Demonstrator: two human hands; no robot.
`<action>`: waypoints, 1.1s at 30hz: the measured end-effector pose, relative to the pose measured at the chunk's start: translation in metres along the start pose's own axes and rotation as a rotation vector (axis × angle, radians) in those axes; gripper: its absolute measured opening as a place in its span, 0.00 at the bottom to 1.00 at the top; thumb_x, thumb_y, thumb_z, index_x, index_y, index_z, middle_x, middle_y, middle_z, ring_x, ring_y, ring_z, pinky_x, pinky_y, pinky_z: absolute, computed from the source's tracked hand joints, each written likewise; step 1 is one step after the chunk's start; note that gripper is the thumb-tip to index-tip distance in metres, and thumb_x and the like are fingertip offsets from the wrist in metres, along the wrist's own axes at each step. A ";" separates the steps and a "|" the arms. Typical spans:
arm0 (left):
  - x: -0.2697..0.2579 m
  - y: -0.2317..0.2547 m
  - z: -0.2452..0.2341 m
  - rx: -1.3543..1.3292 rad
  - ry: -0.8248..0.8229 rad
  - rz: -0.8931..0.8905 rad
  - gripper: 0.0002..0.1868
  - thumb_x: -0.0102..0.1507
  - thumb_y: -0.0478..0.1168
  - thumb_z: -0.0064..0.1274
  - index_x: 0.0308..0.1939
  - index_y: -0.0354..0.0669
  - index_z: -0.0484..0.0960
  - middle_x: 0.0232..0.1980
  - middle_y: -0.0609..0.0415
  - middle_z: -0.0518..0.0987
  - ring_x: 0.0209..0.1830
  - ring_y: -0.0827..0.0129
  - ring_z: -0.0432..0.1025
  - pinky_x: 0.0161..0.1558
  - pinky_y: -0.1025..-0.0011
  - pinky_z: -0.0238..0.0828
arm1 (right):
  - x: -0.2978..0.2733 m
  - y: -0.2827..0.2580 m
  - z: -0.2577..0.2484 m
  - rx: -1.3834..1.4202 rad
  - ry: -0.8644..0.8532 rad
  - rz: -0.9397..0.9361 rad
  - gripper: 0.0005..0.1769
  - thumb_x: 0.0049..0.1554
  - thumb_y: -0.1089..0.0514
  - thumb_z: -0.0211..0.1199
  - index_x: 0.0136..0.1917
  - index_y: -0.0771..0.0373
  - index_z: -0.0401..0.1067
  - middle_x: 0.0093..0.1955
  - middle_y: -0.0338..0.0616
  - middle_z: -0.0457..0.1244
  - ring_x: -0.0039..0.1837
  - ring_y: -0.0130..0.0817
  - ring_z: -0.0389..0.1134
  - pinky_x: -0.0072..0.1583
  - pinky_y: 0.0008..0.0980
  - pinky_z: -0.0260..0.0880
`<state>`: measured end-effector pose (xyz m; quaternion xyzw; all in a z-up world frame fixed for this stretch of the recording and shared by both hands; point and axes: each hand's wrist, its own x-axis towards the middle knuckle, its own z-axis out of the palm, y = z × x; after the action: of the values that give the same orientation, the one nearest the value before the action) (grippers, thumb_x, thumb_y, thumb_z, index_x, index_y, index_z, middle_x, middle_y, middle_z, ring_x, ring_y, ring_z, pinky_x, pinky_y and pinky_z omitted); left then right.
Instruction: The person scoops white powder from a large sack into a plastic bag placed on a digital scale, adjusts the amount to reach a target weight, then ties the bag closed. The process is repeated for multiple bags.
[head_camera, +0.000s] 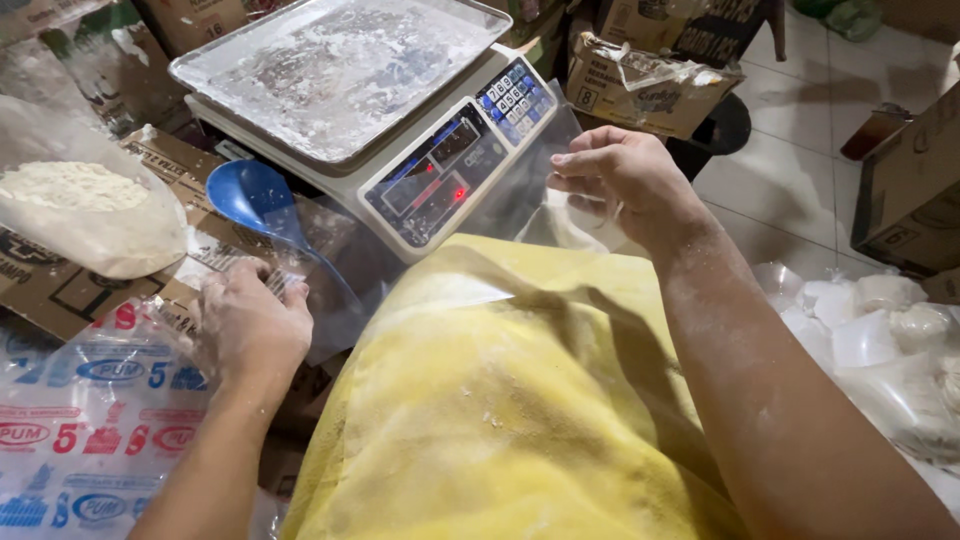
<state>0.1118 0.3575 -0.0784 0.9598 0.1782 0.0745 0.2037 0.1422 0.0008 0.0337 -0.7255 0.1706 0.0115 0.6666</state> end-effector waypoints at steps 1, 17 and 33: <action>0.000 0.000 0.001 -0.016 0.013 0.004 0.25 0.60 0.57 0.61 0.58 0.56 0.79 0.64 0.45 0.73 0.69 0.48 0.62 0.68 0.36 0.47 | 0.000 0.002 0.000 -0.007 -0.002 0.000 0.06 0.55 0.63 0.66 0.43 0.57 0.69 0.43 0.41 0.69 0.51 0.33 0.74 0.56 0.39 0.67; -0.003 0.045 -0.031 -0.715 -0.193 -0.166 0.11 0.62 0.45 0.66 0.41 0.42 0.88 0.35 0.51 0.84 0.31 0.66 0.74 0.35 0.65 0.70 | -0.007 0.013 0.024 -0.498 0.267 -0.266 0.38 0.47 0.55 0.77 0.67 0.58 0.63 0.59 0.48 0.63 0.59 0.36 0.68 0.55 0.35 0.77; -0.011 0.101 -0.025 -1.376 -0.522 -0.220 0.11 0.55 0.36 0.68 0.34 0.34 0.81 0.32 0.51 0.83 0.27 0.73 0.77 0.30 0.77 0.77 | -0.051 0.014 0.096 -0.413 -0.438 -0.120 0.24 0.47 0.42 0.75 0.50 0.58 0.85 0.40 0.37 0.70 0.39 0.24 0.66 0.38 0.24 0.68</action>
<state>0.1281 0.2767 -0.0148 0.5786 0.1323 -0.0822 0.8006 0.1104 0.1052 0.0220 -0.8347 -0.0263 0.1624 0.5256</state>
